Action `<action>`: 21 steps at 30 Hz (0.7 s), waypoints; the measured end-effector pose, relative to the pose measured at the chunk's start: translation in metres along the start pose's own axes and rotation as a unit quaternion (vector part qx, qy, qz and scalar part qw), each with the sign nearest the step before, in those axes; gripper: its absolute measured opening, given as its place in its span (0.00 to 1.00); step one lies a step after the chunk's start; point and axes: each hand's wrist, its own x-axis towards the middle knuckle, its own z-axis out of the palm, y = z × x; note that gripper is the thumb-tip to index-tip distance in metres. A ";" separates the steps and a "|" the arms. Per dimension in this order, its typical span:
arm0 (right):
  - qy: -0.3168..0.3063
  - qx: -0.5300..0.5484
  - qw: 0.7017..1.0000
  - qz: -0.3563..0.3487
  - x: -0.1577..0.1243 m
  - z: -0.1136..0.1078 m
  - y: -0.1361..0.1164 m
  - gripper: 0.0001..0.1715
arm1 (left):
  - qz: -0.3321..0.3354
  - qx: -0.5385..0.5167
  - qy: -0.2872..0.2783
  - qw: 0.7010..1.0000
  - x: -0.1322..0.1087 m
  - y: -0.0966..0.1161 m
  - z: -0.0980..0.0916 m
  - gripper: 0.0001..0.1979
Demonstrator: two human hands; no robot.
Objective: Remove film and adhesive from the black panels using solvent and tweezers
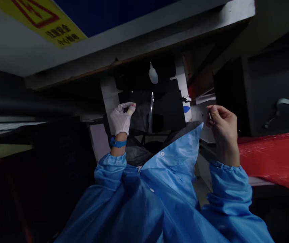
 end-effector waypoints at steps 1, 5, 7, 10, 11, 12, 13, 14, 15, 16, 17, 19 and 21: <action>-0.003 -0.010 1.000 0.005 -0.004 0.000 -0.002 0.41 | -0.005 -0.008 -0.001 1.000 0.000 0.001 0.000 0.02; -0.026 -0.039 0.998 0.028 -0.013 -0.001 -0.013 0.39 | -0.030 -0.006 -0.001 1.000 -0.003 0.006 0.003 0.03; -0.039 -0.054 0.997 0.029 -0.015 -0.003 -0.018 0.36 | -0.031 0.003 -0.001 1.000 -0.004 0.008 0.006 0.03; -0.040 -0.076 0.996 0.004 -0.016 -0.004 -0.023 0.32 | -0.017 -0.005 0.006 1.000 -0.007 0.009 0.010 0.02; -0.037 -0.080 0.996 -0.005 -0.016 -0.003 -0.024 0.32 | -0.013 -0.003 0.009 1.000 -0.008 0.009 0.010 0.02; -0.033 -0.083 0.996 -0.012 -0.016 -0.001 -0.025 0.32 | -0.011 0.003 0.009 1.000 -0.009 0.009 0.010 0.02; -0.031 -0.083 0.996 -0.015 -0.015 0.002 -0.026 0.32 | -0.009 0.012 0.009 1.000 -0.010 0.009 0.009 0.03; -0.029 -0.081 0.996 -0.015 -0.015 0.005 -0.027 0.31 | -0.011 0.017 0.009 1.000 -0.011 0.008 0.008 0.03; -0.028 -0.079 0.996 -0.014 -0.015 0.008 -0.028 0.30 | -0.014 0.016 0.010 1.000 -0.012 0.007 0.008 0.03; -0.027 -0.078 0.996 -0.012 -0.014 0.012 -0.029 0.29 | -0.016 0.009 0.012 1.000 -0.014 0.005 0.007 0.03; -0.026 -0.081 0.996 -0.010 -0.014 0.016 -0.029 0.29 | -0.015 -0.004 0.018 1.000 -0.015 0.003 0.006 0.03; -0.024 -0.099 0.995 -0.012 -0.013 0.024 -0.029 0.30 | 0.007 -0.024 0.031 0.999 -0.019 -0.003 0.007 0.03; -0.020 -0.131 0.991 -0.026 -0.012 0.030 -0.029 0.30 | 0.060 -0.025 0.043 0.997 -0.025 -0.008 0.009 0.03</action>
